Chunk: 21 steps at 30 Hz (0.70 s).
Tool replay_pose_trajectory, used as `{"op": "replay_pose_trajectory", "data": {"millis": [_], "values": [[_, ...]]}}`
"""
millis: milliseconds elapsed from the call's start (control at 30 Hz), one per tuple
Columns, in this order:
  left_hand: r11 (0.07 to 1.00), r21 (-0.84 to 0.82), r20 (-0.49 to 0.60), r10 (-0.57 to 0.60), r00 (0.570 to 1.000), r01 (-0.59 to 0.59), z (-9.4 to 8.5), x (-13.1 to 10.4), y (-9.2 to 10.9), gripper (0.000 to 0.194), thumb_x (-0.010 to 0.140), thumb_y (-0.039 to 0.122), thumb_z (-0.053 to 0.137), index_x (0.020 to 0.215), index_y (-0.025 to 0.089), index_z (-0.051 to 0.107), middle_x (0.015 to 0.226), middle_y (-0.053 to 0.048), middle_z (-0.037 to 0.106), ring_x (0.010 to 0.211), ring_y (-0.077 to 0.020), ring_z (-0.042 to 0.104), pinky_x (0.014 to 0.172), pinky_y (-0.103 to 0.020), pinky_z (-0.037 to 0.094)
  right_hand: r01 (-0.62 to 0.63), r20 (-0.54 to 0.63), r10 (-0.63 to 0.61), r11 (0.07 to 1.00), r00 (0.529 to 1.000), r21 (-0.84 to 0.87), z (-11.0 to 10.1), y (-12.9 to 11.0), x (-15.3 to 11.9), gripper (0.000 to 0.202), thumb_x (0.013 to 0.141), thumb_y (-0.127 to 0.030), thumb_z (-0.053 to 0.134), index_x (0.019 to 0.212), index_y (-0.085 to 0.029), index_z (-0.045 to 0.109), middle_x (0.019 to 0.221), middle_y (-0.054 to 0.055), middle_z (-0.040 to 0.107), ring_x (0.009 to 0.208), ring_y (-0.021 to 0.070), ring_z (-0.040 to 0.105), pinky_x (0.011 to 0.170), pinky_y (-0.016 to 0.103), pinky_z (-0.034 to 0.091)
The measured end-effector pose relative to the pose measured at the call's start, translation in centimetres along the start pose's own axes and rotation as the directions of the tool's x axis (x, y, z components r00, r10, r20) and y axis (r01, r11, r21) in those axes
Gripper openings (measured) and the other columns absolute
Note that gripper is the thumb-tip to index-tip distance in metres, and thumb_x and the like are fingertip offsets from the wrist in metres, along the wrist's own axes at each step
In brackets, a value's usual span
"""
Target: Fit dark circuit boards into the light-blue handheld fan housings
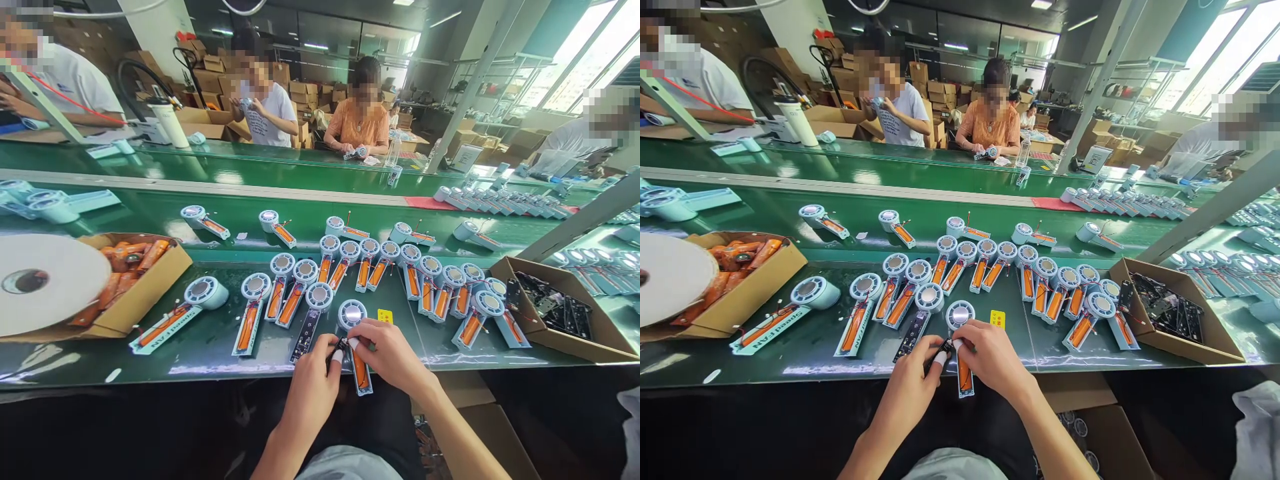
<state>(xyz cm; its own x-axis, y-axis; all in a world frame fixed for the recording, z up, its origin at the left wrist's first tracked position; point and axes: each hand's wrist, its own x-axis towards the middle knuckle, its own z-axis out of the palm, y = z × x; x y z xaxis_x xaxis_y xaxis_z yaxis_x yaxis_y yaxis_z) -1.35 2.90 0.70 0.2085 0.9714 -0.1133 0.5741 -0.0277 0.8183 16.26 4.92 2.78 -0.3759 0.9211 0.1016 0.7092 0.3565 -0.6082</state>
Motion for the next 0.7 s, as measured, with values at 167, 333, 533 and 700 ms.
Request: {"op": "replay_pose_trajectory", "data": {"millis": [167,333,533,700], "values": [[1.0,-0.019,-0.031,0.006,0.999,-0.007,-0.25,-0.08,0.09,0.02,0.091,0.022,0.041,0.104,0.025,0.057,0.095,-0.003,0.081,0.059,-0.0211,0.074,0.06,-0.032,0.052,0.016,0.005,-0.015,0.996,1.0,-0.093,0.15,-0.34,0.3,0.023,0.085,-0.004,0.055,0.09,-0.021,0.068,0.084,-0.001,0.067,0.072,0.0129,0.06,0.061,0.023,0.035],[0.998,-0.061,-0.074,0.003,0.997,-0.007,-0.31,-0.22,0.07,0.021,0.09,0.026,0.042,0.103,0.026,0.059,0.095,-0.004,0.08,0.065,-0.0223,0.075,0.058,-0.031,0.053,0.091,0.01,-0.093,0.942,0.996,-0.324,0.33,-0.75,0.3,0.016,0.087,-0.007,0.055,0.086,-0.021,0.063,0.083,0.0,0.064,0.071,0.0135,0.061,0.057,0.024,0.032],[1.0,-0.004,-0.098,0.013,0.995,-0.014,-0.23,-0.6,0.3,0.021,0.09,0.028,0.041,0.1,0.025,0.06,0.089,-0.005,0.079,0.078,-0.0261,0.076,0.066,-0.034,0.052,0.167,0.011,-0.187,0.848,0.982,-0.503,0.96,-0.99,0.08,0.015,0.09,-0.007,0.056,0.083,-0.02,0.058,0.082,0.001,0.064,0.07,0.0147,0.06,0.058,0.027,0.032],[0.984,-0.163,-0.016,-0.073,0.997,0.069,-0.78,-0.2,0.69,0.023,0.089,0.032,0.043,0.098,0.022,0.062,0.083,-0.004,0.078,0.05,-0.018,0.066,0.054,-0.03,0.049,0.207,0.021,-0.237,0.801,0.971,-0.562,1.0,-0.83,-0.01,0.016,0.089,-0.007,0.059,0.079,-0.02,0.056,0.08,0.002,0.062,0.067,0.0154,0.056,0.057,0.029,0.031]]}}
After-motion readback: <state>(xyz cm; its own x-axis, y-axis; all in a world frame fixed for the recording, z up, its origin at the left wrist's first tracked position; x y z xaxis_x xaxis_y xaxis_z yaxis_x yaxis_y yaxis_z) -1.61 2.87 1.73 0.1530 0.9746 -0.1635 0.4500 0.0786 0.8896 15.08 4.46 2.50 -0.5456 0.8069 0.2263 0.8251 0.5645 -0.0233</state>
